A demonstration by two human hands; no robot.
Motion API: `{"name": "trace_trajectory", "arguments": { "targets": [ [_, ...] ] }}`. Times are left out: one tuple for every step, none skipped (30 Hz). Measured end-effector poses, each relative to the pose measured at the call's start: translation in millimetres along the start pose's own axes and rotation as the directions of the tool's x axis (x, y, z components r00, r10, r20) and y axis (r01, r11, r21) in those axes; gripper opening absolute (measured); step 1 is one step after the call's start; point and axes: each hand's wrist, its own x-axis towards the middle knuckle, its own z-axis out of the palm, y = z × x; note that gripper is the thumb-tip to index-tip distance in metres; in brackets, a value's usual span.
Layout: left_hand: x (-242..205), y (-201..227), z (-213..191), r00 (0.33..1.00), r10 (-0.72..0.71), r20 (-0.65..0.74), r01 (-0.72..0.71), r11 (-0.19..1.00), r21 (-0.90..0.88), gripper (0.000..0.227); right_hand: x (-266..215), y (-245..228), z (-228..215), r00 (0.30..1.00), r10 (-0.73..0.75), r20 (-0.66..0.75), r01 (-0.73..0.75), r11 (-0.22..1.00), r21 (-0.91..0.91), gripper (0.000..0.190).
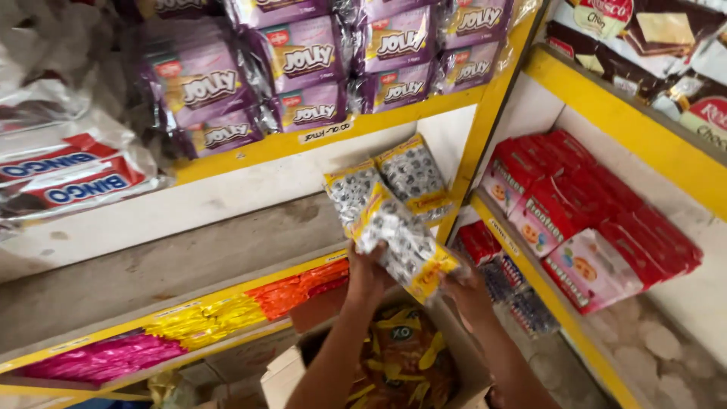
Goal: Restocking packets of candies and snacks from cardboard boxes onto store shelves.
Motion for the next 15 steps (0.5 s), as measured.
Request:
{"name": "trace_trajectory", "arguments": {
  "targets": [
    [22.1,3.9,11.1,0.996,0.054,-0.068,-0.050,0.997,0.059,0.080,18.2,2.0,-6.4,0.994,0.067,-0.081,-0.064,0.997,0.041,0.055],
    [47.7,-2.0,12.0,0.996,0.062,-0.072,-0.058,0.997,0.051,0.080,38.3,6.7,-10.4,0.995,0.069,-0.071,-0.066,0.997,0.034,0.055],
    [73.4,-6.2,12.5,0.989,0.106,-0.100,-0.095,0.989,0.112,0.085,59.1,12.1,-12.9,0.989,0.088,-0.118,-0.084,0.996,0.032,0.056],
    [99.0,-10.1,12.9,0.980,0.152,-0.127,-0.129,0.976,0.174,0.090,79.7,17.4,-15.2,0.981,0.106,-0.165,-0.102,0.994,0.031,0.056],
    [119.0,-10.1,20.8,0.978,0.161,-0.130,-0.138,0.976,0.171,0.090,98.7,13.9,-15.2,0.982,0.107,-0.155,-0.104,0.994,0.028,0.056],
    [138.8,-9.7,28.5,0.971,0.199,-0.130,-0.172,0.967,0.190,0.092,117.5,10.6,-14.7,0.981,0.121,-0.155,-0.110,0.991,0.077,0.054],
    [159.0,-8.5,35.9,0.963,0.236,-0.128,-0.206,0.956,0.209,0.094,136.4,7.8,-13.5,0.979,0.134,-0.155,-0.115,0.985,0.128,0.052],
    [180.7,-15.5,32.5,0.961,0.245,-0.130,-0.215,0.954,0.208,0.094,156.2,24.7,-26.3,0.980,0.134,-0.145,-0.116,0.985,0.126,0.052],
    [203.2,-20.2,29.4,0.956,0.280,-0.088,-0.258,0.945,0.201,0.094,177.0,41.9,-37.1,0.993,0.058,-0.107,-0.039,0.984,0.172,0.049],
    [225.6,-24.3,26.4,0.948,0.315,-0.046,-0.301,0.934,0.193,0.095,197.9,59.0,-47.2,0.997,-0.019,-0.072,0.035,0.975,0.221,0.046],
    [250.3,-33.3,15.2,0.946,0.322,-0.044,-0.308,0.931,0.196,0.095,195.6,47.8,-44.3,0.998,-0.021,-0.066,0.036,0.973,0.226,0.046],
    [275.1,-41.7,3.6,0.941,0.336,0.031,-0.335,0.919,0.209,0.090,193.1,36.8,-41.4,0.997,-0.029,-0.065,0.038,0.990,0.139,0.049],
    [298.5,-50.5,-9.1,0.933,0.345,0.105,-0.360,0.907,0.220,0.086,188.6,26.8,-38.8,0.997,-0.035,-0.065,0.039,0.998,0.051,0.052],
    [293.6,-45.1,-2.2,0.931,0.350,0.106,-0.365,0.903,0.225,0.086,185.0,28.7,-38.1,0.998,-0.036,-0.060,0.040,0.998,0.057,0.052],
    [286.1,-43.5,4.1,0.925,0.359,0.123,-0.377,0.835,0.401,0.084,178.3,30.0,-39.9,0.983,-0.157,-0.099,0.141,0.978,-0.153,0.054]
  ]
}}
